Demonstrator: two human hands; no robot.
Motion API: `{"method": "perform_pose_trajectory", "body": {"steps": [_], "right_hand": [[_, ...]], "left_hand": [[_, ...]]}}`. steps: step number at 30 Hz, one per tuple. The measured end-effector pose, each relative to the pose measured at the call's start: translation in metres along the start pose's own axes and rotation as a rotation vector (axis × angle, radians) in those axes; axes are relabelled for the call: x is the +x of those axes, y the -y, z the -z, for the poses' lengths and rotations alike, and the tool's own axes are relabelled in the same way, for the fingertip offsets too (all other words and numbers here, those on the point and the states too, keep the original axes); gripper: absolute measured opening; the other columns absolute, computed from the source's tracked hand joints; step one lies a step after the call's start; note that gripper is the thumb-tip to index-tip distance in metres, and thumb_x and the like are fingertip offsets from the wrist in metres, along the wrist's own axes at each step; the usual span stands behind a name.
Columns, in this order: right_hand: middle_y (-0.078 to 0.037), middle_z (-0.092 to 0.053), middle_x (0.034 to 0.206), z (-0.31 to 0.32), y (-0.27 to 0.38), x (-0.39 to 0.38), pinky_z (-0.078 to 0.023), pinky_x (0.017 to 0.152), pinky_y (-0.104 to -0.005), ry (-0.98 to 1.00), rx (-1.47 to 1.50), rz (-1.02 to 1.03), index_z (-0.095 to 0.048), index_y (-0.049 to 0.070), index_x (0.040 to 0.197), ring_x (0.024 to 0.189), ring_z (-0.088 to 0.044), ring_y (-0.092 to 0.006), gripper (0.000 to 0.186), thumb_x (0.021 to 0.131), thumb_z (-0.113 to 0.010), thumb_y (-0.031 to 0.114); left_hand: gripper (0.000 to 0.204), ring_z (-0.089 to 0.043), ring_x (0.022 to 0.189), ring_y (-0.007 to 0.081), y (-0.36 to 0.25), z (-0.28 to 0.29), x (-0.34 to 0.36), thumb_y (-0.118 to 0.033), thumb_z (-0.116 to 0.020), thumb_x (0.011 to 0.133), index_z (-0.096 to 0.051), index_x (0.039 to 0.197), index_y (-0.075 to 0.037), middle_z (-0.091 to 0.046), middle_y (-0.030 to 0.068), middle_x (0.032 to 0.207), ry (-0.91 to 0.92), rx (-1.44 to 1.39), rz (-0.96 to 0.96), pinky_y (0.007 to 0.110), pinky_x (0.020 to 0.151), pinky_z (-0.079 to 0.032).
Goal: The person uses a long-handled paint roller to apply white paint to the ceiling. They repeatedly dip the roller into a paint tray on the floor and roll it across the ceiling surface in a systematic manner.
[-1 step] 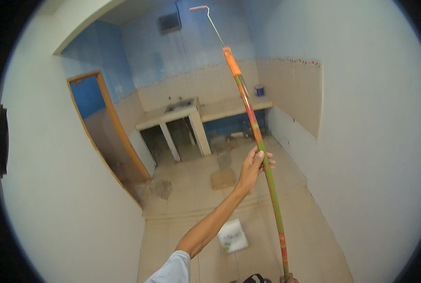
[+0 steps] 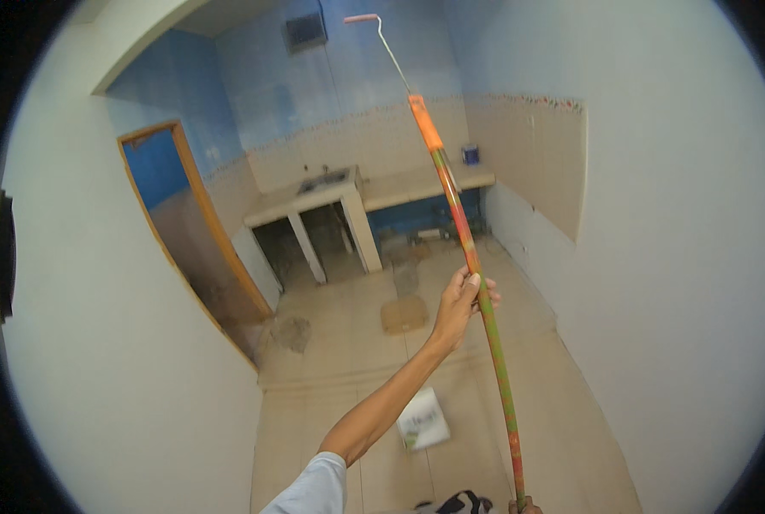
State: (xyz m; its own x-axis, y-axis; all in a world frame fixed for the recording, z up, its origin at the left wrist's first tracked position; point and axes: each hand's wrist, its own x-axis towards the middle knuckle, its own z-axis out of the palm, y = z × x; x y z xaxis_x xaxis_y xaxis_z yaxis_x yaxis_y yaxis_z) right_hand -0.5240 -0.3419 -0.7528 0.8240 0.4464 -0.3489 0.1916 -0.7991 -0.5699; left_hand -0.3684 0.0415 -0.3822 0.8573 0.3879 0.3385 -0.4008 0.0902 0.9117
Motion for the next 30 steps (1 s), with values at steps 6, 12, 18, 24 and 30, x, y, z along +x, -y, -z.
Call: {"method": "perform_pose_trajectory", "body": {"steps": [6,12,18,24,30], "right_hand": [[-0.016,-0.062,0.064,-0.071,-0.14,-0.051,-0.049,0.054,-0.0416,-0.101,0.035,-0.119,-0.066,0.005,0.097,0.054,-0.061,-0.0287,0.014,0.091,-0.065,0.017],[-0.017,-0.063,0.065,-0.029,-0.149,-0.179,-0.049,0.055,-0.0433,-0.011,0.17,-0.305,-0.067,0.007,0.107,0.056,-0.063,-0.0308,0.018,0.091,-0.063,0.015],[-0.006,-0.057,0.073,0.059,0.028,-0.227,-0.045,0.054,-0.0378,0.153,0.27,-0.25,-0.06,0.004,0.118,0.058,-0.052,-0.0213,0.035,0.098,-0.052,0.031],[-0.021,-0.061,0.068,0.027,0.041,-0.201,-0.05,0.055,-0.0452,0.29,-0.217,-0.018,-0.051,0.014,0.142,0.06,-0.064,-0.0375,0.052,0.091,-0.056,0.007],[-0.02,-0.068,0.079,-0.02,0.075,-0.158,-0.051,0.062,-0.0449,0.364,-0.237,-0.071,-0.047,0.022,0.147,0.07,-0.068,-0.0359,0.059,0.09,-0.055,0.008]], "left_hand": [[0.026,-0.063,0.08,0.0189,0.152,0.012,-0.147,-0.033,-0.046,0.105,-0.041,0.109,-0.008,-0.058,0.0075,0.094,-0.061,-0.109,0.43,0.037,0.079,-0.057],[0.024,-0.066,0.079,0.0218,0.257,0.027,-0.281,-0.03,-0.048,0.103,-0.041,0.107,-0.008,-0.057,0.0088,0.091,-0.326,-0.318,0.907,0.041,0.076,-0.06],[0.019,-0.065,0.088,0.0271,0.351,0.05,-0.389,-0.028,-0.047,0.104,-0.044,0.112,-0.011,-0.058,0.0111,0.099,-0.535,-0.448,1.227,0.049,0.081,-0.058],[0.027,-0.064,0.095,0.0265,0.375,0.048,-0.46,-0.024,-0.044,0.105,-0.042,0.131,-0.016,-0.058,0.0102,0.105,-0.592,-0.432,1.423,0.05,0.084,-0.055],[0.038,-0.065,0.088,0.0255,0.384,0.079,-0.474,-0.018,-0.047,0.104,-0.037,0.14,-0.02,-0.058,0.0096,0.098,-0.54,-0.384,1.374,0.049,0.081,-0.056]]}}
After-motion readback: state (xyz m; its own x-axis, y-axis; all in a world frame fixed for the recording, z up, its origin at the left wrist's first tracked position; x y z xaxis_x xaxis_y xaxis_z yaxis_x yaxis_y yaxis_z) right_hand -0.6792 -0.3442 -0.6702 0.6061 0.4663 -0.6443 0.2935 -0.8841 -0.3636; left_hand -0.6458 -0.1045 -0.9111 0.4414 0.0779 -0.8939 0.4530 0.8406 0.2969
